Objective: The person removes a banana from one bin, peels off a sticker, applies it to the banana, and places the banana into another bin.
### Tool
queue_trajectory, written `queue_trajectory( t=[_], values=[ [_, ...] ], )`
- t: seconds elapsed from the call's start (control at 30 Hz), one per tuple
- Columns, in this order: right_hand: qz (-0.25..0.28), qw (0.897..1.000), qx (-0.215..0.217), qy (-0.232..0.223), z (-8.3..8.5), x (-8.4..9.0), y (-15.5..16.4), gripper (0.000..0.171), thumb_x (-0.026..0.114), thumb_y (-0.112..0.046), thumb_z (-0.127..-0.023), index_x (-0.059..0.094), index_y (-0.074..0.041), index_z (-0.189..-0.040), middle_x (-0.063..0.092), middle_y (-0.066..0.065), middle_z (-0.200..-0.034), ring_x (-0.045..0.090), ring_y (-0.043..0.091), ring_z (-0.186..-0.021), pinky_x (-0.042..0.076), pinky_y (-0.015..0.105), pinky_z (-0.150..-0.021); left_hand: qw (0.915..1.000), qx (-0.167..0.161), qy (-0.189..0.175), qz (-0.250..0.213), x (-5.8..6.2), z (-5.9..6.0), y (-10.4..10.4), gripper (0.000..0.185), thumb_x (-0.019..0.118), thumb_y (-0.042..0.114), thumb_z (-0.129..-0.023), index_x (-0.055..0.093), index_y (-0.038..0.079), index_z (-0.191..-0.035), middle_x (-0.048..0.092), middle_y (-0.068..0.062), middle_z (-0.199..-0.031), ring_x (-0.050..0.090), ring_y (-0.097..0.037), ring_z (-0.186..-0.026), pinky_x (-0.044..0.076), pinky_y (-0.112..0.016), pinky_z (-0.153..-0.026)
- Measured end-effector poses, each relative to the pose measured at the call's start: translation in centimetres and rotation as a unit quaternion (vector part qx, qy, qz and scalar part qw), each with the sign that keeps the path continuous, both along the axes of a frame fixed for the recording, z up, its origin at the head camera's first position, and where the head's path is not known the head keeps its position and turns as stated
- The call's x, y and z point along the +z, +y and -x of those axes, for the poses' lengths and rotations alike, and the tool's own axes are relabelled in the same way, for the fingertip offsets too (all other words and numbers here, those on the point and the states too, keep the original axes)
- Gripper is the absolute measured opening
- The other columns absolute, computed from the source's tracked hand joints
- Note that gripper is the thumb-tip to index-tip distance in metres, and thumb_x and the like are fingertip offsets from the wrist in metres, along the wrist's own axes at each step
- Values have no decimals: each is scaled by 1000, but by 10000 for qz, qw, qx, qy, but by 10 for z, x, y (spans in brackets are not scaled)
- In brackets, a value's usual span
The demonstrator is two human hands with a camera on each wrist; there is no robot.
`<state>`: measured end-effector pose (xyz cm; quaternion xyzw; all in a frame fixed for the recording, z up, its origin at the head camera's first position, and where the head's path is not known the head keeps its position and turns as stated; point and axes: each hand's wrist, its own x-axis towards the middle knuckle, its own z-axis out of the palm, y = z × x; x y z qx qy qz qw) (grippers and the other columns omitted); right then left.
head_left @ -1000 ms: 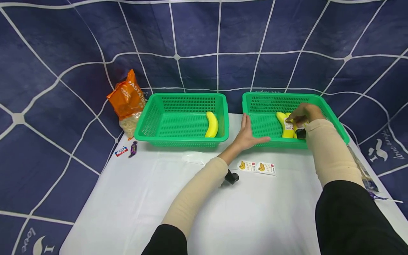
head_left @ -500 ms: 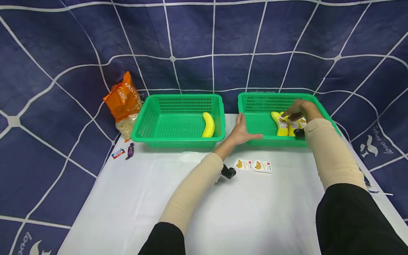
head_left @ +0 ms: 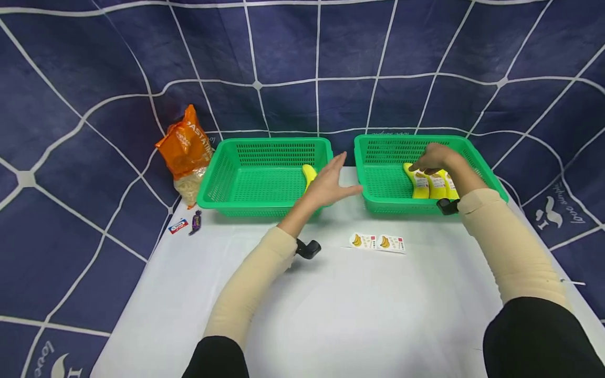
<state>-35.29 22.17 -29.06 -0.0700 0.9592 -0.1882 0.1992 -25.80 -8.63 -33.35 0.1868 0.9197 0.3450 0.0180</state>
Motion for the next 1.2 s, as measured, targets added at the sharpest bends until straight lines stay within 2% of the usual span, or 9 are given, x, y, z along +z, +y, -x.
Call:
queue_trajectory(
  t=[0.1,0.17,0.3,0.47,0.63,0.73,0.87,1.0,1.2],
  values=[
    [-212,9992,183,297,-11,6,-4,47,67,-32,-89,68,11,-108,70,22,-97,65,23,-77,53,34,-67,9994,246,173,157,3,-7,-31,97,67,52,-86,12,18,-158,16,-2,-165,20,-27,-151,28,-53,-118],
    [-329,9983,193,451,-19,9,-8,49,66,-35,-89,68,9,-111,70,23,-98,64,27,-80,52,37,-68,9986,398,262,214,1,-14,-52,95,66,52,-86,14,18,-158,17,-3,-164,21,-29,-150,28,-57,-117],
    [-481,9965,184,658,-37,12,-19,56,66,-38,-89,65,9,-119,67,27,-111,62,37,-94,52,47,-75,9954,784,420,368,-10,-30,-99,94,65,55,-85,17,20,-157,19,-2,-164,22,-33,-149,30,-63,-112],
    [-605,9949,244,774,-58,14,-34,63,65,-40,-90,58,11,-127,56,31,-132,54,47,-115,48,58,-90,9857,1384,755,600,-24,-45,-158,98,66,57,-84,15,19,-158,17,-7,-164,19,-40,-149,23,-70,-111],
    [-505,9941,303,913,-74,20,-48,61,66,-37,-90,57,9,-128,58,31,-128,59,42,-105,50,54,-84,9716,2061,944,677,-30,-45,-218,101,65,59,-83,11,17,-158,12,-7,-165,13,-41,-150,15,-74,-111],
    [-462,9935,357,981,-82,23,-56,59,66,-36,-90,58,8,-128,62,29,-124,61,36,-97,51,49,-79,9684,2278,827,593,-36,-44,-247,102,61,62,-85,9,14,-158,10,-10,-165,11,-43,-150,11,-72,-113],
    [-420,9932,405,1009,-89,25,-63,59,67,-37,-89,59,6,-129,65,25,-120,60,33,-99,51,49,-81,9711,2339,363,324,-45,-46,-272,102,56,63,-87,3,11,-158,3,-15,-165,7,-47,-149,12,-73,-112],
    [-389,9927,431,1053,-96,27,-69,58,68,-37,-88,59,4,-128,69,20,-112,58,30,-94,50,47,-80,9698,2439,-22,-68,-59,-47,-283,103,56,63,-88,0,13,-158,-2,-14,-165,8,-48,-148,16,-72,-111],
    [-352,9922,485,1095,-102,30,-78,56,70,-36,-87,61,3,-127,70,17,-110,59,28,-94,49,45,-81,9623,2683,-39,-445,-79,-45,-284,102,57,64,-87,0,19,-158,0,-9,-166,9,-44,-150,15,-69,-114]
  ],
)
